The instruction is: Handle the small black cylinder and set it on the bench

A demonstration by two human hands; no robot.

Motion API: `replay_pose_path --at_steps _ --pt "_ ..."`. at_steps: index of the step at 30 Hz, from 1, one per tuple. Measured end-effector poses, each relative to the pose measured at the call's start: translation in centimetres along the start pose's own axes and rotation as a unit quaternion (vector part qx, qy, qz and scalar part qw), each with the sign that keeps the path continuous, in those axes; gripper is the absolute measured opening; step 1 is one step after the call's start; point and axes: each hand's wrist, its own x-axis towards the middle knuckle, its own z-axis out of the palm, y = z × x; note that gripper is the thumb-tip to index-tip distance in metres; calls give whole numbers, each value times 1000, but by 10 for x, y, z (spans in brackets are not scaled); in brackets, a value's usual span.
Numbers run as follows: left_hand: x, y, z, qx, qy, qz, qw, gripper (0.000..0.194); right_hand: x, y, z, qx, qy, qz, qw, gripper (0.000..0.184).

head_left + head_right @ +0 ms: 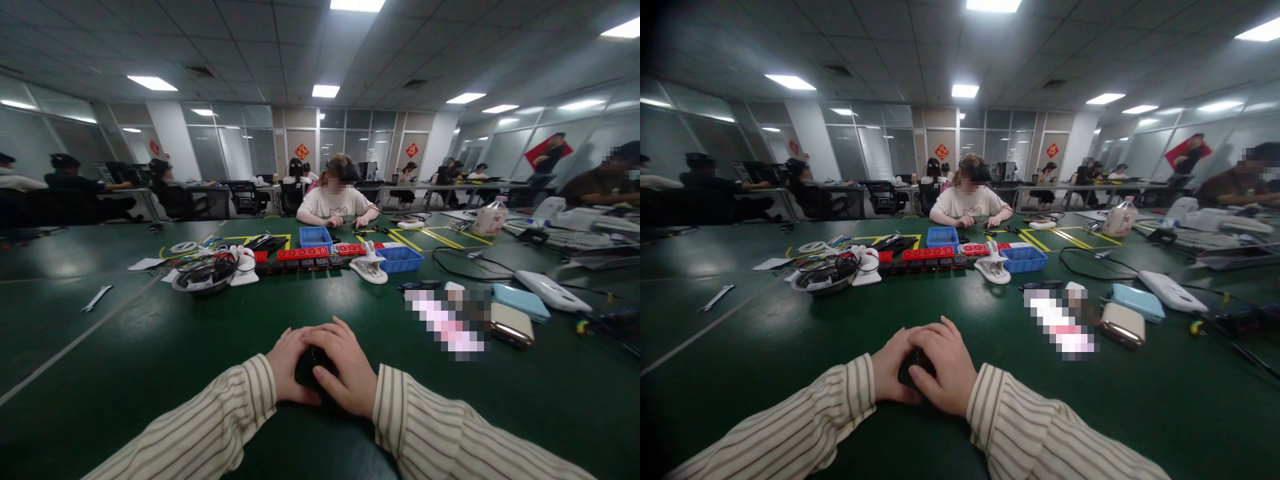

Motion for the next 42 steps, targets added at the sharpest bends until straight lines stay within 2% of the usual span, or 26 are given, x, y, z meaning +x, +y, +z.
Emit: replay_pose_path --at_steps 2,4,7,10,13,15,18,21,24,26,28,31,35,38,40,42 --pt "-6 6 3 7 18 -36 999 105 -1 4 3 -13 34 53 998 38" --pt "-8 14 5 16 38 -73 996 101 0 9 8 -25 56 92 994 44" --pt "-6 24 7 26 65 -112 991 71 2 14 14 -32 59 114 991 48" --pt "0 25 5 16 55 -100 993 44 4 15 15 -37 18 116 992 39" --pt "7 17 1 -24 20 -54 998 41 7 11 11 -33 -18 116 993 23" --pt "10 9 -1 -48 -7 -12 999 37 8 8 7 -5 -24 88 996 12" --pt "13 0 -2 -59 -42 39 997 32 9 3 3 48 -55 -1 997 13" --pt "13 -3 -1 -61 -46 41 996 44 9 3 2 68 -82 -97 990 12" --pt "11 -2 0 -55 -47 35 997 52 8 4 1 67 -92 -127 985 20" --pt "9 0 0 -43 -47 40 997 62 6 3 0 66 -86 -120 987 19" --pt "6 2 1 -30 -44 50 997 74 5 2 -1 73 -54 -100 991 16" --pt "3 7 2 -18 -16 38 999 81 2 2 1 78 -13 -25 997 35" --pt "-1 19 6 -10 55 -24 998 79 2 7 8 55 28 79 995 55" --pt "-1 24 8 -8 63 -40 997 61 3 10 11 19 5 86 996 54" --pt "1 23 6 -20 47 -36 998 46 4 10 11 0 -19 78 997 44" --pt "3 18 4 -38 26 -25 999 42 5 7 10 -5 -26 67 997 29"
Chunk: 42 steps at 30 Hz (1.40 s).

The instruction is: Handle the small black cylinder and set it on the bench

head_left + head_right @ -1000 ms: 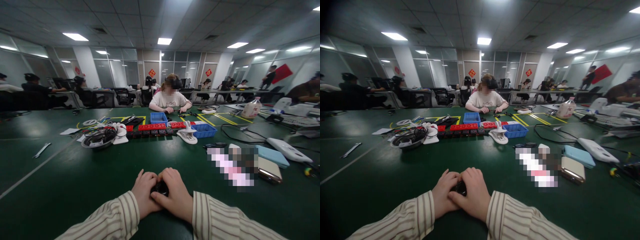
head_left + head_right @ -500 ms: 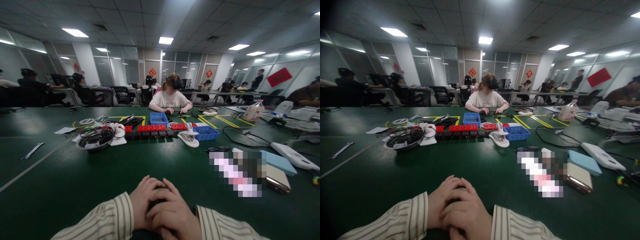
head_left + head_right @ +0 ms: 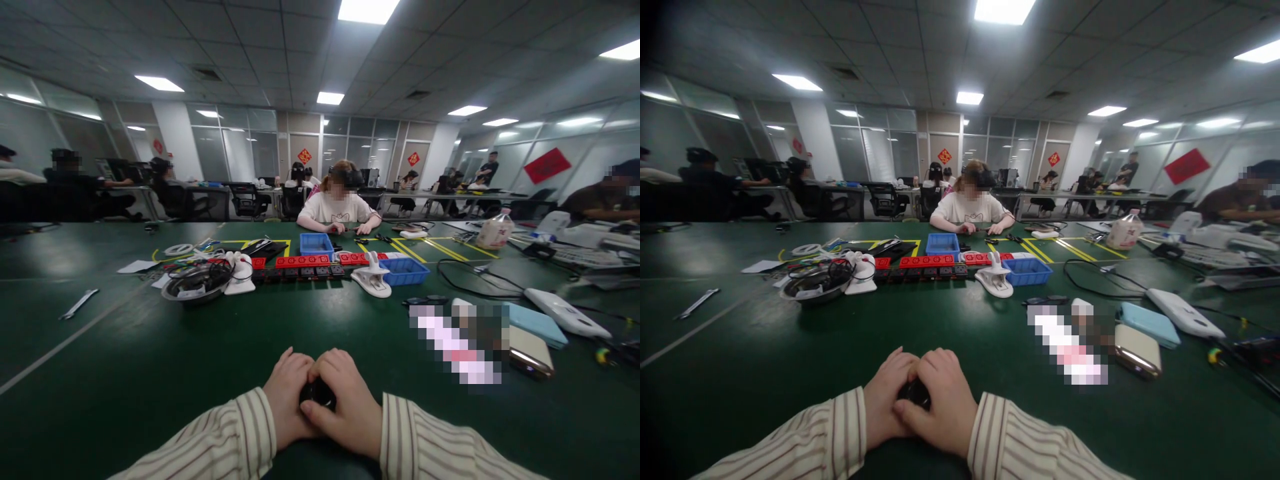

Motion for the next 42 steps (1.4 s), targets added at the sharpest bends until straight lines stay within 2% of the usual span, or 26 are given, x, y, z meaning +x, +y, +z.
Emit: replay_pose_path --at_steps 3,8,10,12,15,19,21,23,26,30,33,37,39,42 --pt "4 -8 -3 -19 -23 26 999 41 0 -7 -3 17 -2 -60 998 11" --pt "5 -15 -3 -34 -51 65 996 47 2 -13 -7 31 -45 -197 979 14" --pt "4 -16 -4 -39 -51 76 995 50 2 -12 -9 32 -58 -221 973 15" --pt "3 -14 -4 -40 -49 80 995 59 2 -10 -11 33 -53 -211 975 17" --pt "1 -10 -6 -44 -56 75 995 71 -1 -7 -11 47 -10 -161 986 23" --pt "-2 0 -5 -6 -9 29 1000 71 -4 -5 -5 69 42 -46 996 49" --pt "-4 3 -3 23 23 9 999 66 -3 -4 -2 58 48 -4 997 54" --pt "-6 4 -1 34 32 4 999 55 -2 -3 0 31 32 11 999 51" --pt "-5 0 0 29 15 17 999 42 -1 -3 0 4 7 -10 1000 34" --pt "1 -10 -2 1 -37 56 998 37 1 -6 -3 14 14 -88 996 13" --pt "2 -15 -3 -29 -58 74 995 33 1 -8 -3 29 24 -156 987 15" --pt "-2 -18 -1 -28 -48 71 996 48 1 -11 1 44 24 -236 971 13" --pt "-4 -18 -1 -18 -41 69 997 56 0 -12 2 40 14 -245 969 16" --pt "-4 -15 -2 -15 -28 81 996 63 -1 -11 2 23 32 -206 978 18"
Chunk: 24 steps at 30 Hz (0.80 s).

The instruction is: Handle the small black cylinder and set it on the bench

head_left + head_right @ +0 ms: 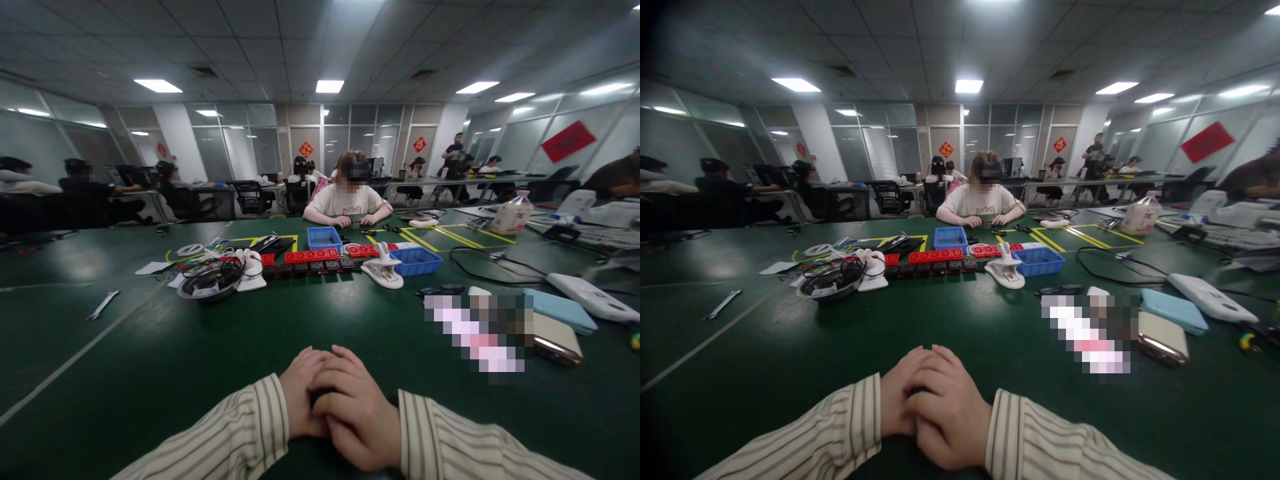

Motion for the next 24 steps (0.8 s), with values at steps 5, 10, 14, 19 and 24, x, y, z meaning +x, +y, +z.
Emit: replay_pose_path --at_steps 5,10,14,19,24 --pt "2 5 -3 -8 18 -32 999 71 -2 4 -1 -19 18 124 992 38" --pt "3 7 -4 34 19 -70 997 59 -4 8 4 -67 1 213 975 45" --pt "4 4 -3 10 2 -63 998 44 -3 7 3 -71 -33 191 978 21" --pt "6 -2 -3 -20 -17 -43 999 39 0 4 -2 0 -36 76 996 16" --pt "6 -4 -4 -19 -33 -18 999 40 -2 3 -5 49 -62 -8 997 19"
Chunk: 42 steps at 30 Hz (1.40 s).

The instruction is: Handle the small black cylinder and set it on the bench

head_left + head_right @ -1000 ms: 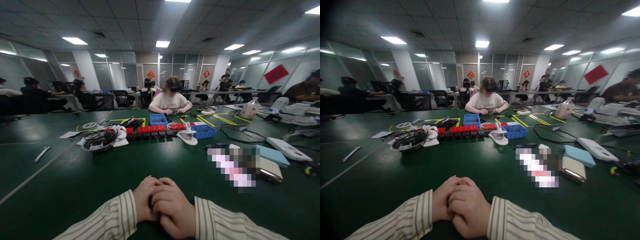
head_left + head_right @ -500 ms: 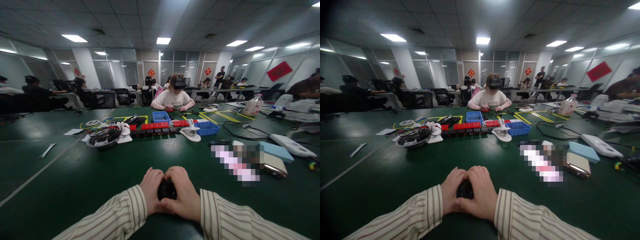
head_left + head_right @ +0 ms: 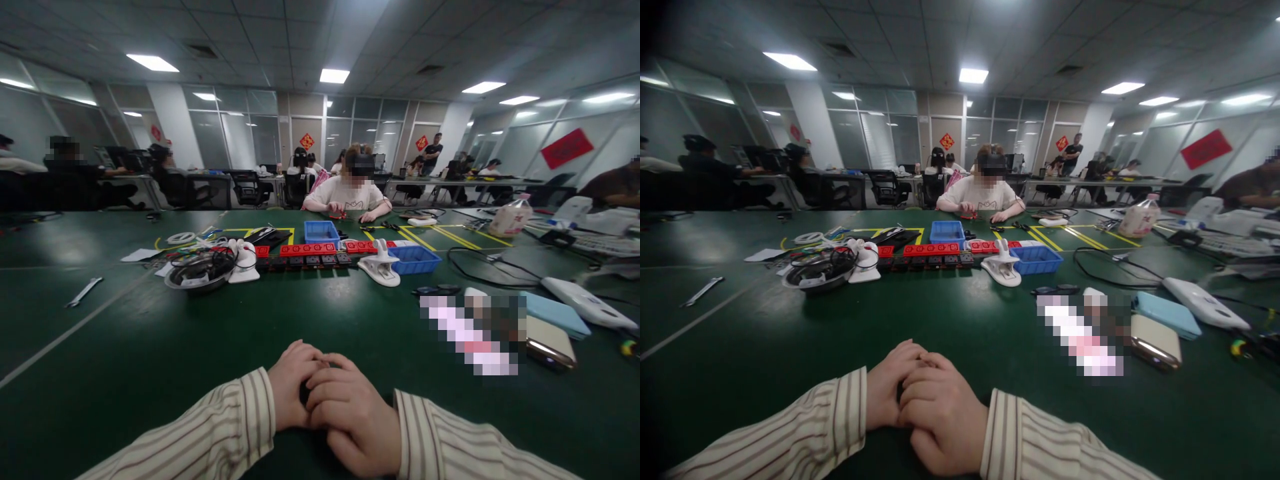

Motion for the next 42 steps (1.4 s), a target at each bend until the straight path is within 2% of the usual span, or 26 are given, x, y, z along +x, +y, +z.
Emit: replay_pose_path --at_steps 3,7,9,10,12,16,19,21,26,28,32,34,36,39,42 --pt "-1 4 0 25 3 1 1000 48 -3 0 -3 6 19 25 999 27" --pt "-3 8 -1 31 -2 -11 999 74 -5 2 -7 11 68 110 992 31" --pt "-3 10 -1 31 1 -17 999 84 -4 4 -6 -1 89 162 983 44" --pt "-4 11 0 37 4 -14 999 84 -4 5 -4 -13 90 189 978 51" --pt "-4 13 0 55 9 1 998 71 -3 7 0 -44 74 227 970 56" --pt "-3 13 0 48 8 19 999 48 -3 4 3 -97 13 237 967 36" --pt "-1 10 -3 4 -8 36 999 39 -5 -3 -3 -85 -2 210 974 22" --pt "0 9 -4 -20 -17 45 999 36 -7 -8 -8 -53 -3 175 983 20" --pt "-1 4 -2 -17 -20 33 999 54 -17 -10 -14 -11 -46 74 996 26" --pt "-3 0 1 -15 -11 33 999 58 -20 -8 -14 -7 -47 58 997 32" --pt "-7 -1 6 12 4 31 999 76 -19 -8 -15 0 -5 99 995 39" --pt "-8 6 6 47 19 23 998 86 -18 -8 -14 8 23 130 991 38" --pt "-8 16 5 92 52 13 994 86 -17 -8 -12 14 54 172 983 43" --pt "-6 27 2 138 88 -4 986 72 -15 -6 -6 -7 71 248 966 50" --pt "-4 26 1 131 63 -14 989 46 -12 -5 -3 -51 31 287 956 41"
